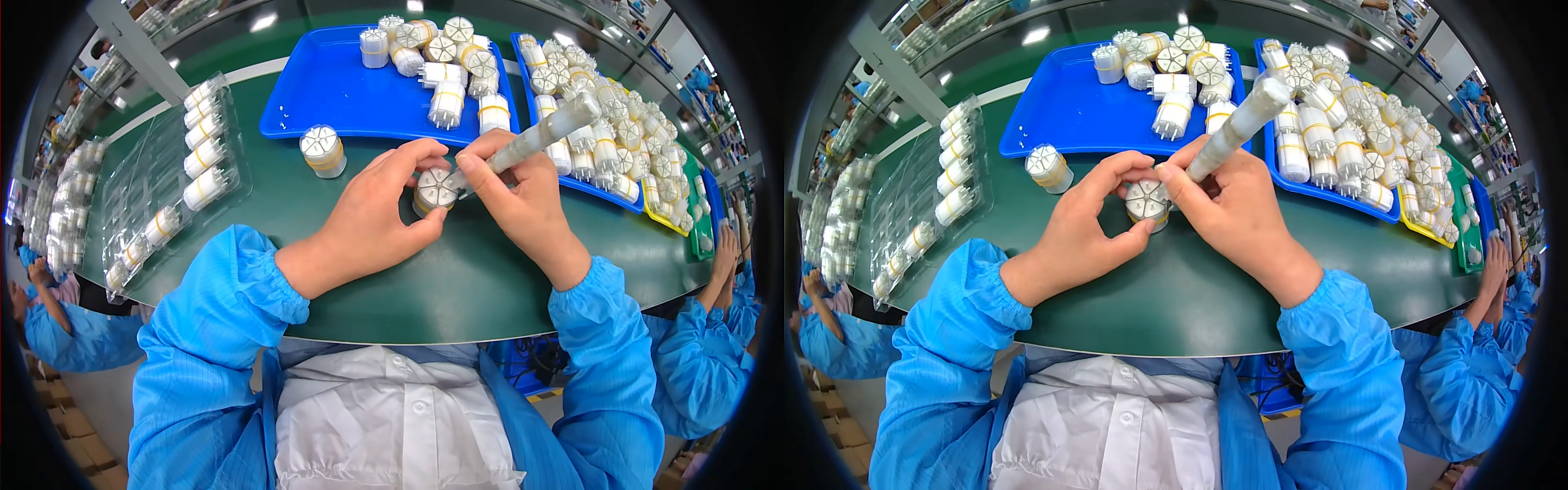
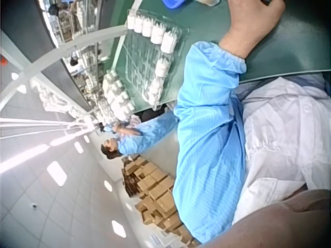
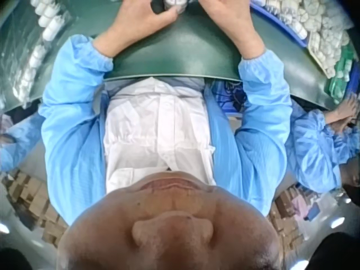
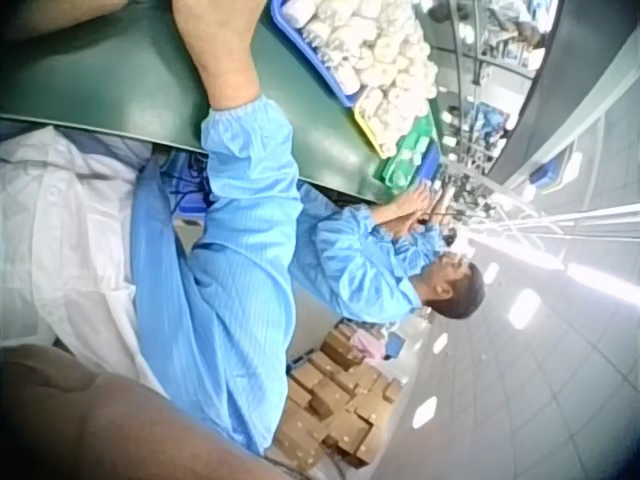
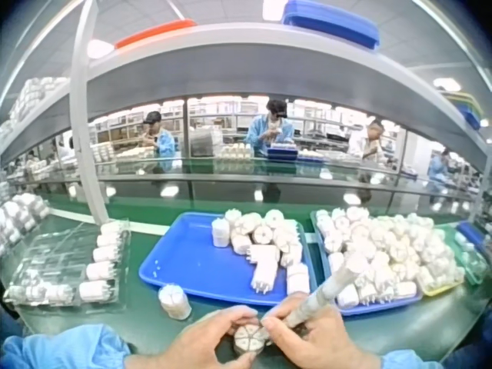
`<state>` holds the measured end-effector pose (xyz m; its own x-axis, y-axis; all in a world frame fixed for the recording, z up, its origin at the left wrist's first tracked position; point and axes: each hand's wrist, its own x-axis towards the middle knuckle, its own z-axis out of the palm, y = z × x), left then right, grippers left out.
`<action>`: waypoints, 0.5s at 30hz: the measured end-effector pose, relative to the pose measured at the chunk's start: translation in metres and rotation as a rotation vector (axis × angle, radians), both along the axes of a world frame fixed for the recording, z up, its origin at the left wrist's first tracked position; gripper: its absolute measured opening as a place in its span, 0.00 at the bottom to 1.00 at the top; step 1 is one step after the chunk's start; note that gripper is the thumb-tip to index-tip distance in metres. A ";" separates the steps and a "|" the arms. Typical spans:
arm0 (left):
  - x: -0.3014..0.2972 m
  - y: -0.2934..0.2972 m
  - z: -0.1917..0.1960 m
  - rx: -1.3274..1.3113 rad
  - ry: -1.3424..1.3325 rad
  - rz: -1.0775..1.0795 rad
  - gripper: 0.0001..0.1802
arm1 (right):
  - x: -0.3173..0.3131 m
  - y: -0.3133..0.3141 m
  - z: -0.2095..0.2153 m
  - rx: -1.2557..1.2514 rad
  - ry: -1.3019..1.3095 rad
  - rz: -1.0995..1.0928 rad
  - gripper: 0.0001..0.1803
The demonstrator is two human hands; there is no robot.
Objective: The person uses a syringe-like tool to apply a substance to small white cylindrical objects with yellow bands. They pick up each object from a blue tray, apply the substance, and place it into a clear plastic packaging tray. The person repeats this process for multiple items, filling the packaging tray.
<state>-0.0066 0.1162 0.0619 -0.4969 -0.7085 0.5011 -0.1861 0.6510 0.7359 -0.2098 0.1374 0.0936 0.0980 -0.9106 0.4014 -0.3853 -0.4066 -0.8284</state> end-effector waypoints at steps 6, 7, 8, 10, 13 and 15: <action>-0.004 0.004 0.009 -0.003 -0.231 0.153 0.35 | -0.002 0.000 -0.002 0.062 -0.060 0.019 0.08; -0.004 0.004 0.008 0.011 -0.179 0.146 0.35 | -0.002 0.001 0.003 0.063 -0.088 0.014 0.08; -0.003 0.004 0.006 0.025 -0.128 0.139 0.36 | -0.002 0.001 0.006 0.065 -0.116 0.009 0.08; -0.004 0.005 0.003 0.052 -0.053 0.104 0.36 | -0.003 -0.001 0.007 0.048 -0.145 0.017 0.08; -0.002 0.004 0.003 0.054 -0.020 0.044 0.37 | -0.003 -0.002 0.001 0.027 -0.143 0.028 0.08; -0.002 0.005 0.005 0.030 -0.039 0.025 0.37 | -0.003 0.000 0.001 0.047 -0.080 0.023 0.08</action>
